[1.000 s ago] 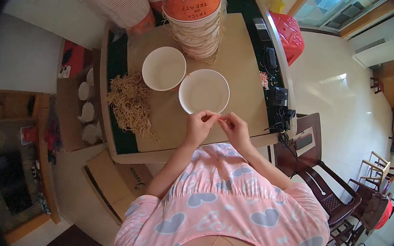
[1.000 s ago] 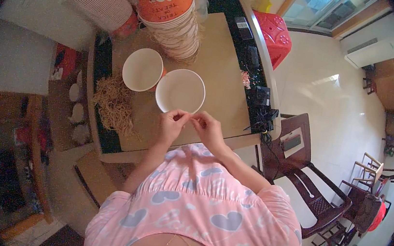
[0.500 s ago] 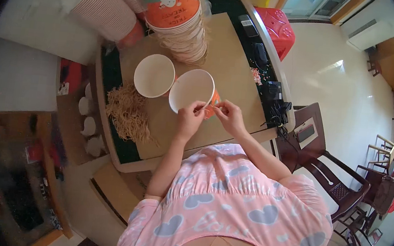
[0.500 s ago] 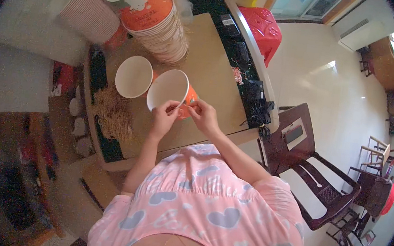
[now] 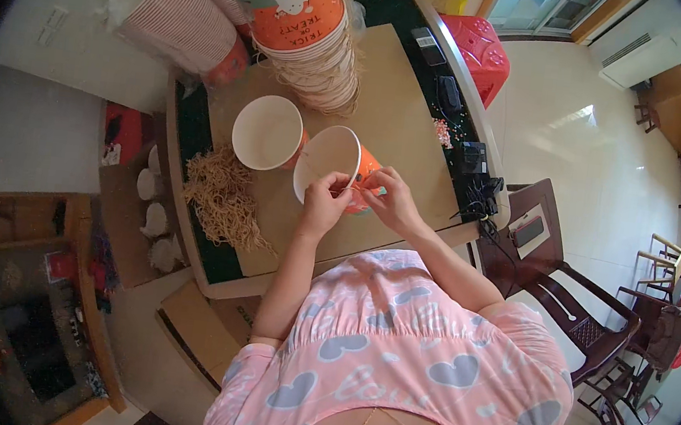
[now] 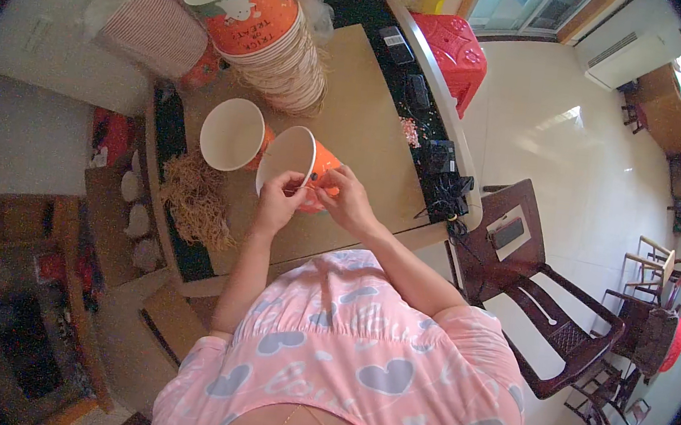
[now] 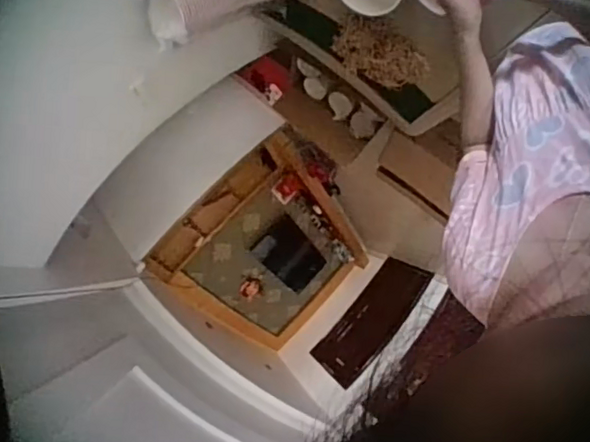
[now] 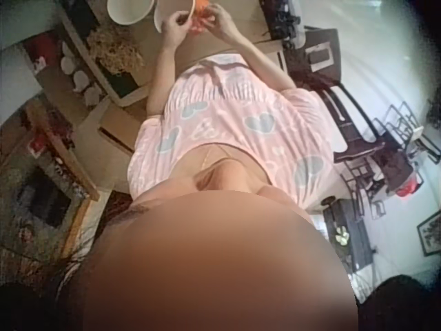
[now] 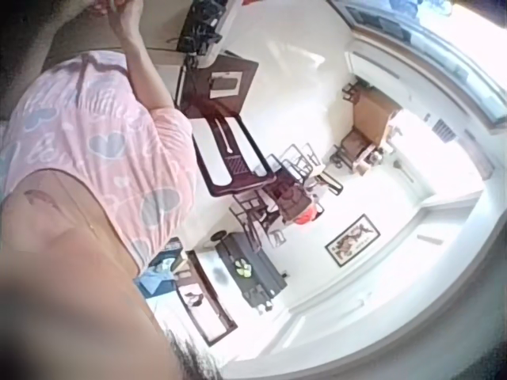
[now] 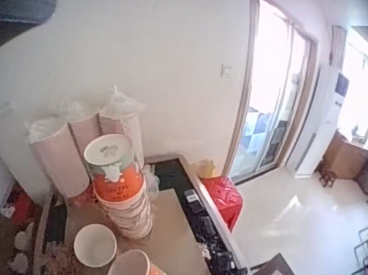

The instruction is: Threading elastic string handles through pre-punched holes in festive paper buckets.

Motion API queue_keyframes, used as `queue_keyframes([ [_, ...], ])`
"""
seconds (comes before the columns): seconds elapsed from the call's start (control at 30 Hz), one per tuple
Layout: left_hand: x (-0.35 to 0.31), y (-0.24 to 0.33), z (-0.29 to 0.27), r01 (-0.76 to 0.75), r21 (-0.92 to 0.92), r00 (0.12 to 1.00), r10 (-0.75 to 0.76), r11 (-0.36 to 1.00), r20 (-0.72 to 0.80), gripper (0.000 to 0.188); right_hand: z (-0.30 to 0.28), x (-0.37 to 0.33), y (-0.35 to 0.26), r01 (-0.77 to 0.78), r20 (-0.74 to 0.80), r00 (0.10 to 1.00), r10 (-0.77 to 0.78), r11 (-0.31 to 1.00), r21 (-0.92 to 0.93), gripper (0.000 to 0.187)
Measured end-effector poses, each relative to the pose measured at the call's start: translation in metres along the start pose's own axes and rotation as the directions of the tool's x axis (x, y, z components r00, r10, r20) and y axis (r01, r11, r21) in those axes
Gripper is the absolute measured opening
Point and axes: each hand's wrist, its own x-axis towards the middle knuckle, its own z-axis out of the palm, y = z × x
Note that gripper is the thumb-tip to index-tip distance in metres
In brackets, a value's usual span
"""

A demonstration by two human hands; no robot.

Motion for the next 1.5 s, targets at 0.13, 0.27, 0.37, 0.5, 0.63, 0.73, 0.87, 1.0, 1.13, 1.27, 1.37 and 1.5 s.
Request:
queue_keyframes([
  [0.13, 0.001, -0.002, 0.003, -0.011, -0.045, 0.999, 0.013, 0.999, 0.038, 0.019, -0.004, 0.001, -0.004, 0.007, 0.0, 1.0, -0.007, 1.0, -0.024, 0.012],
  [0.27, 0.0, -0.001, 0.005, -0.015, -0.066, 0.997, 0.021, 0.998, 0.08, 0.021, -0.009, 0.002, -0.006, -0.017, 0.03, 0.999, 0.018, 0.999, -0.034, 0.014],
  [0.37, -0.001, -0.001, 0.008, -0.057, -0.005, 0.996, 0.057, 0.998, 0.065, 0.022, -0.009, 0.003, -0.005, -0.069, 0.048, 0.996, 0.071, 0.996, -0.053, 0.014],
  [0.5, 0.001, -0.007, 0.012, -0.082, -0.1, 0.989, 0.093, 0.992, 0.111, 0.019, -0.011, 0.003, -0.006, -0.085, 0.063, 0.994, 0.092, 0.992, -0.094, 0.014],
  [0.63, 0.001, -0.008, 0.018, -0.07, -0.082, 0.99, 0.08, 0.994, 0.119, 0.014, -0.014, -0.001, 0.017, -0.179, 0.102, 0.978, 0.184, 0.982, -0.057, 0.011],
  [0.73, 0.001, -0.006, 0.025, -0.139, 0.039, 0.983, 0.134, 0.989, 0.125, 0.013, -0.019, -0.004, 0.026, -0.238, 0.158, 0.958, 0.238, 0.971, -0.022, 0.009],
  [0.87, 0.006, -0.035, 0.033, -0.051, -0.015, 0.996, 0.052, 0.999, 0.075, 0.009, -0.02, -0.007, 0.011, -0.147, -0.045, 0.989, 0.144, 0.985, -0.091, 0.009],
  [1.0, 0.008, -0.041, 0.037, 0.02, -0.09, 0.999, -0.017, 0.996, 0.039, 0.007, -0.031, 0.007, -0.007, 0.02, 0.057, 0.998, -0.006, 0.969, -0.245, 0.006],
  [1.13, 0.01, -0.038, 0.034, 0.007, -0.082, 1.0, -0.005, 0.997, 0.023, 0.006, -0.031, 0.014, -0.016, 0.091, 0.169, 0.985, -0.038, 0.944, -0.317, 0.007],
  [1.27, 0.007, -0.037, 0.031, 0.034, -0.063, 0.999, -0.033, 0.997, 0.023, 0.006, -0.035, -0.005, -0.016, 0.137, 0.332, 0.943, 0.017, 0.889, -0.436, 0.013],
  [1.37, 0.005, -0.035, 0.031, -0.004, 0.007, 1.0, 0.004, 1.0, 0.004, 0.008, -0.031, -0.025, -0.011, 0.161, 0.437, 0.888, 0.142, 0.794, -0.586, 0.022],
  [1.5, 0.005, -0.036, 0.03, -0.005, 0.105, 0.998, 0.0, 0.994, 0.056, 0.008, -0.022, -0.026, -0.013, 0.053, 0.246, 0.956, 0.161, 0.728, -0.683, 0.029],
])
